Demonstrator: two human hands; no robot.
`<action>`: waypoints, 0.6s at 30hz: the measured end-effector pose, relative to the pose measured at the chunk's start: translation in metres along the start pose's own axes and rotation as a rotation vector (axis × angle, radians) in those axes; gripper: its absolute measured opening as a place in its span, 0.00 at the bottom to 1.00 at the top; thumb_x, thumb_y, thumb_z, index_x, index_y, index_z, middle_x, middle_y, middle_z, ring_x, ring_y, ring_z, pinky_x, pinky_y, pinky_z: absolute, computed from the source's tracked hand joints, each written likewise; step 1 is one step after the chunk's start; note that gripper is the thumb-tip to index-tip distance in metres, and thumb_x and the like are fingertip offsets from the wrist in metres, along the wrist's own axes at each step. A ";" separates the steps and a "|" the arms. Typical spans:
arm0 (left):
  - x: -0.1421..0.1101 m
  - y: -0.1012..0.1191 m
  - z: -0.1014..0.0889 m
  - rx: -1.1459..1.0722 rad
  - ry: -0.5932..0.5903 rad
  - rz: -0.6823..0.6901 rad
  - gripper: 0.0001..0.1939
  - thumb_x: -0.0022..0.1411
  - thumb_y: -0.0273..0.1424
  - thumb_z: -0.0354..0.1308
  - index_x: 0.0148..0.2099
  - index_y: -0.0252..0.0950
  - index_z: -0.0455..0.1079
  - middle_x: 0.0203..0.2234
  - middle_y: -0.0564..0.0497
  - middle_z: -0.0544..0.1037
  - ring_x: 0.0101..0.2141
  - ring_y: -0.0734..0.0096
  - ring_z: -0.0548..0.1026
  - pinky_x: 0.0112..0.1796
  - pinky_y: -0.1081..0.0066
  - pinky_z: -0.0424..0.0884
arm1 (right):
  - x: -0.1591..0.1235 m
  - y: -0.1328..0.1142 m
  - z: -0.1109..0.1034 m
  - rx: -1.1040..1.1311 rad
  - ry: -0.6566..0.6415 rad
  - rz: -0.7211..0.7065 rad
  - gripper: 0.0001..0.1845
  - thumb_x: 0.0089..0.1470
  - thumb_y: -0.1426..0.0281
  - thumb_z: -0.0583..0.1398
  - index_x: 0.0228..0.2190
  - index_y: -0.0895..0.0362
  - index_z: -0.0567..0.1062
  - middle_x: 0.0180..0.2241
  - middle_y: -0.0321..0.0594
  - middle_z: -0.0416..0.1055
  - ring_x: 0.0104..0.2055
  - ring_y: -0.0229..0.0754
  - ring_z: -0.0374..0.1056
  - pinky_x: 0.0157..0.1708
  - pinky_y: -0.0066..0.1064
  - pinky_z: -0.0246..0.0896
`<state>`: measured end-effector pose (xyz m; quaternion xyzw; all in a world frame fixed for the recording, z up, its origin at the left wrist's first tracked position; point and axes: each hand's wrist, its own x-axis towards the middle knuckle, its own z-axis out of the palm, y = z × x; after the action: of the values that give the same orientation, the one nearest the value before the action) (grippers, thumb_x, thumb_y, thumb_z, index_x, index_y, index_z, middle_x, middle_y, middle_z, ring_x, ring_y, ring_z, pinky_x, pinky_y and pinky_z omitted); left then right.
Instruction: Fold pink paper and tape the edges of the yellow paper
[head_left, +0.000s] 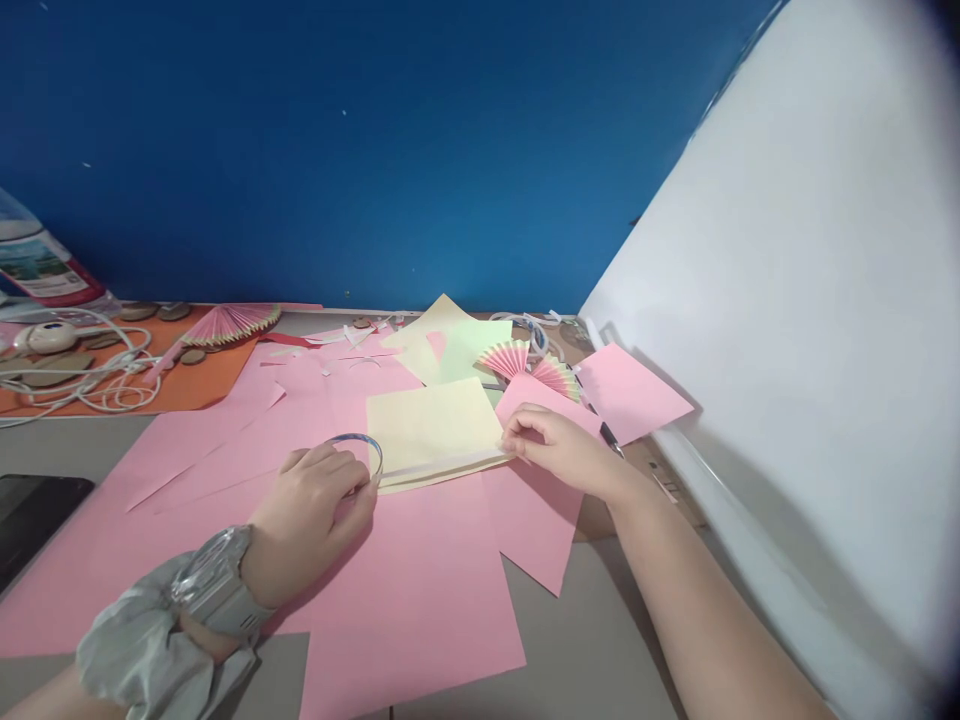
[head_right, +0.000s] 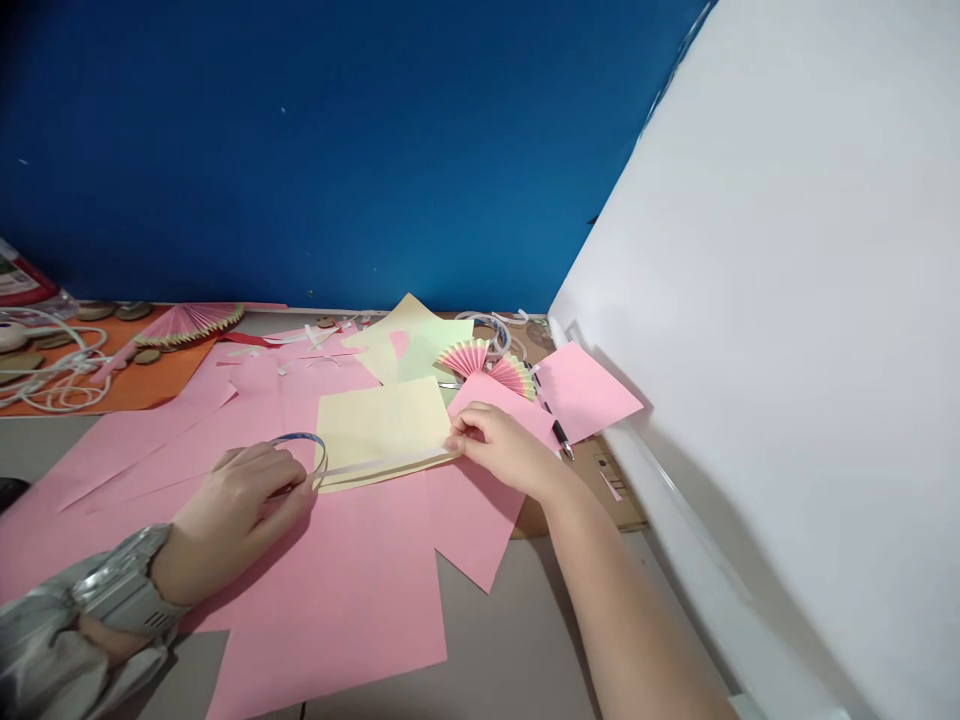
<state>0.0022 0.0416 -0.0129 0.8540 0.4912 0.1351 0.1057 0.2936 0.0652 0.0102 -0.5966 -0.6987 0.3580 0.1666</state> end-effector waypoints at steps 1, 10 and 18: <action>0.000 0.000 0.000 0.001 -0.006 0.002 0.14 0.62 0.31 0.46 0.24 0.36 0.59 0.20 0.54 0.65 0.28 0.69 0.63 0.34 0.67 0.57 | 0.000 0.000 -0.002 -0.001 -0.016 0.011 0.12 0.53 0.61 0.54 0.25 0.54 0.67 0.33 0.36 0.67 0.35 0.41 0.65 0.35 0.33 0.57; -0.002 -0.001 0.001 0.022 0.002 0.013 0.14 0.61 0.31 0.46 0.23 0.37 0.58 0.20 0.54 0.65 0.27 0.69 0.63 0.33 0.67 0.57 | 0.001 0.001 -0.005 -0.009 -0.051 0.045 0.14 0.53 0.58 0.53 0.26 0.53 0.71 0.33 0.36 0.71 0.37 0.43 0.67 0.38 0.35 0.59; 0.000 0.000 0.002 0.029 -0.011 0.017 0.14 0.61 0.30 0.47 0.22 0.36 0.57 0.19 0.54 0.65 0.27 0.69 0.63 0.33 0.67 0.56 | 0.002 0.001 -0.004 0.023 -0.047 0.043 0.16 0.55 0.58 0.52 0.26 0.53 0.72 0.35 0.37 0.71 0.41 0.45 0.68 0.40 0.35 0.59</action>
<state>0.0031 0.0410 -0.0146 0.8603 0.4853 0.1244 0.0949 0.2963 0.0681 0.0120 -0.6010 -0.6851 0.3836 0.1492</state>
